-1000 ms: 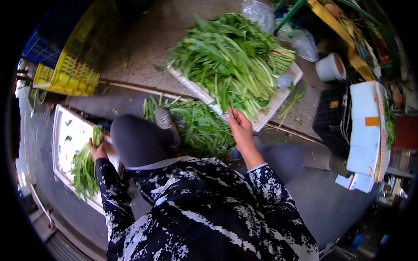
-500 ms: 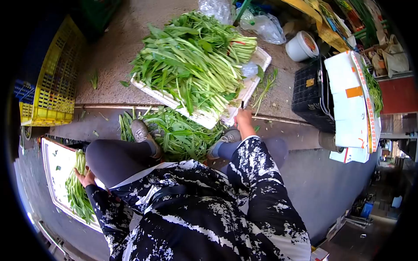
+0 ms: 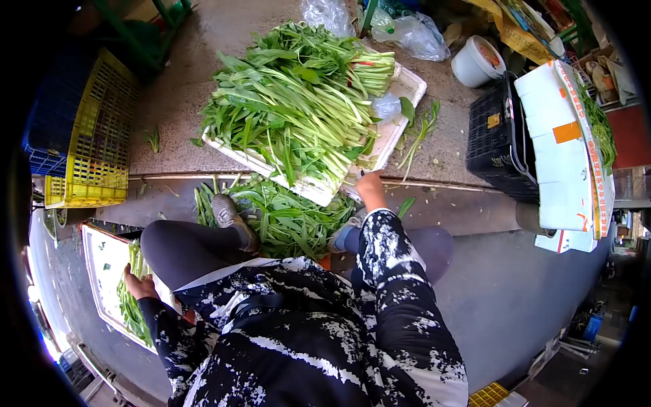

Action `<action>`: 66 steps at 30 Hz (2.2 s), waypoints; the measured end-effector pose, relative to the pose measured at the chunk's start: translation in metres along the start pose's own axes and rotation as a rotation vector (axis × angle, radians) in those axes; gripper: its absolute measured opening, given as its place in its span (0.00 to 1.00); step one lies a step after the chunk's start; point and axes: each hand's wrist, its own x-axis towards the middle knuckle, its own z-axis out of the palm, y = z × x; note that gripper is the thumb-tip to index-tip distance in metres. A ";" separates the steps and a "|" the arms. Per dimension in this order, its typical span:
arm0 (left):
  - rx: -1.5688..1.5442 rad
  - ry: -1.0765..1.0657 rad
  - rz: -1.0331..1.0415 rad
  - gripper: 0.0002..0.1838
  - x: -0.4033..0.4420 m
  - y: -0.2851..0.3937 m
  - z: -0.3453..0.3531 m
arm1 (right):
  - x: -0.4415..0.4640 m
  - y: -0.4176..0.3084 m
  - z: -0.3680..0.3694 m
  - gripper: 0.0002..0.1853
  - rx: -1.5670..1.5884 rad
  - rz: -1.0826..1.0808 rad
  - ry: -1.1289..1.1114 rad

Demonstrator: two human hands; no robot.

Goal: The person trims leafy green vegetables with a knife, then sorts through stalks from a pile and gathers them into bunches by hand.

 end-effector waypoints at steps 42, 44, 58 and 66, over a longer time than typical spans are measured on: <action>-0.244 -1.303 -0.715 0.07 -0.166 -0.149 0.225 | -0.114 -0.118 -0.003 0.11 0.126 -0.759 1.262; -0.554 -1.400 -0.806 0.08 -0.161 -0.145 0.218 | -0.080 -0.105 -0.003 0.10 -0.038 -0.719 0.991; 0.012 -1.215 -0.535 0.07 -0.180 -0.167 0.250 | -0.174 -0.075 0.052 0.11 0.782 -0.743 -0.229; 0.101 -1.235 -0.517 0.06 -0.174 -0.161 0.247 | -0.105 -0.118 0.059 0.17 0.558 -0.854 0.352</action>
